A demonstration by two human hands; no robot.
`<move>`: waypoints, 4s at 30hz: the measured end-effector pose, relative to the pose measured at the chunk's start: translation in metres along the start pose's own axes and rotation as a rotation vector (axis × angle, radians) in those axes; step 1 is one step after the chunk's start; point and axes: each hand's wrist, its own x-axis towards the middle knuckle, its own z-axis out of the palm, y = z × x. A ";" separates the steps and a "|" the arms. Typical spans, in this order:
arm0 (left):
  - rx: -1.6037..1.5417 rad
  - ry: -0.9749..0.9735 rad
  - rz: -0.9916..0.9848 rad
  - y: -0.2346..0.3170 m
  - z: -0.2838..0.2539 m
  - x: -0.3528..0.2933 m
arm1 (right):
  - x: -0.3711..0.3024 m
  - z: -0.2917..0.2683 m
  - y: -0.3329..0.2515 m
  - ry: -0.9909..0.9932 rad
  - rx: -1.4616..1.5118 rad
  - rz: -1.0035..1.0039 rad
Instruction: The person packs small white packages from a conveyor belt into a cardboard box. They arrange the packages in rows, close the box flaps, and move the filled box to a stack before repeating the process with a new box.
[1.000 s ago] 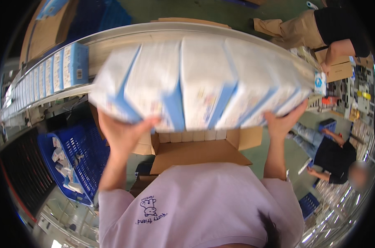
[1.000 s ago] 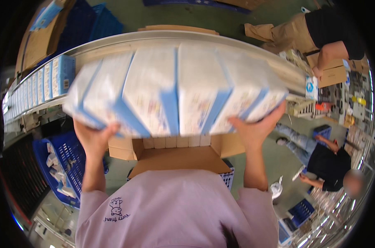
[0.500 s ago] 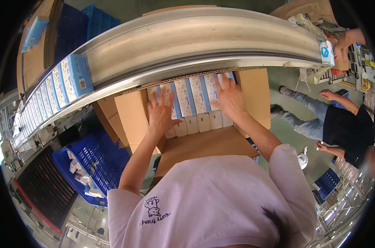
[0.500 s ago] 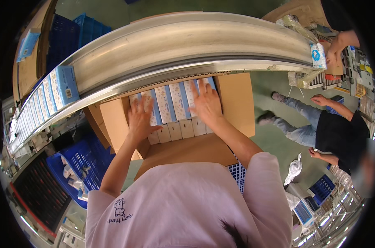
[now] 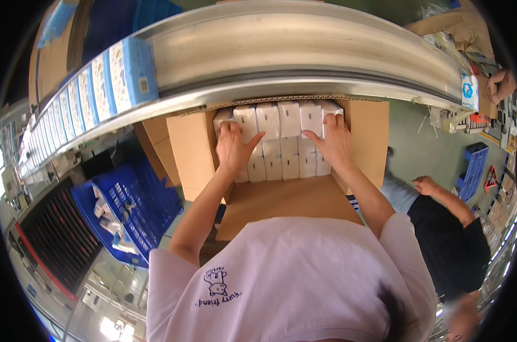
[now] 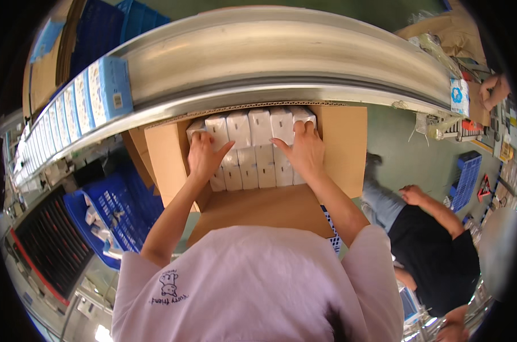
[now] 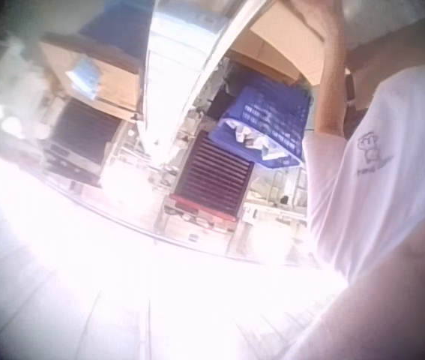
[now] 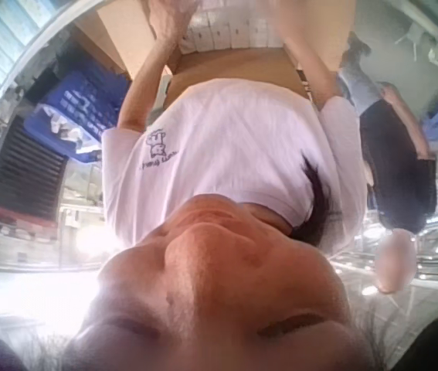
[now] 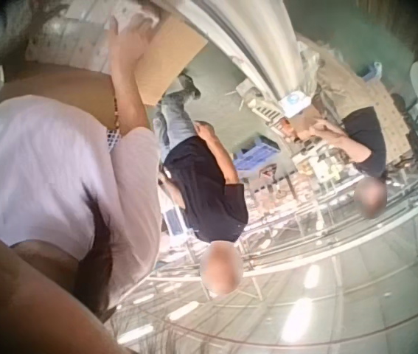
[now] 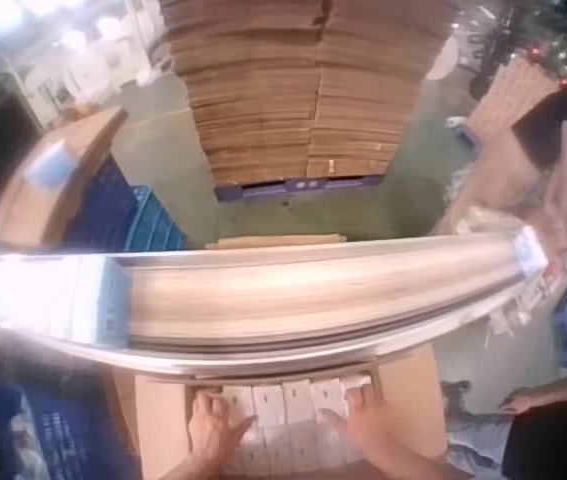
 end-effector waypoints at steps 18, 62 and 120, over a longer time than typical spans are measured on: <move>-0.175 0.693 0.124 -0.128 -0.253 -0.004 | 0.050 -0.120 -0.097 -0.262 0.643 -0.716; 0.339 -0.345 0.290 -0.029 -0.007 -0.071 | -0.079 -0.025 -0.003 -0.479 -0.219 -0.379; 0.405 -0.497 0.149 0.040 0.003 0.026 | 0.004 -0.027 0.083 -0.377 -0.177 -0.096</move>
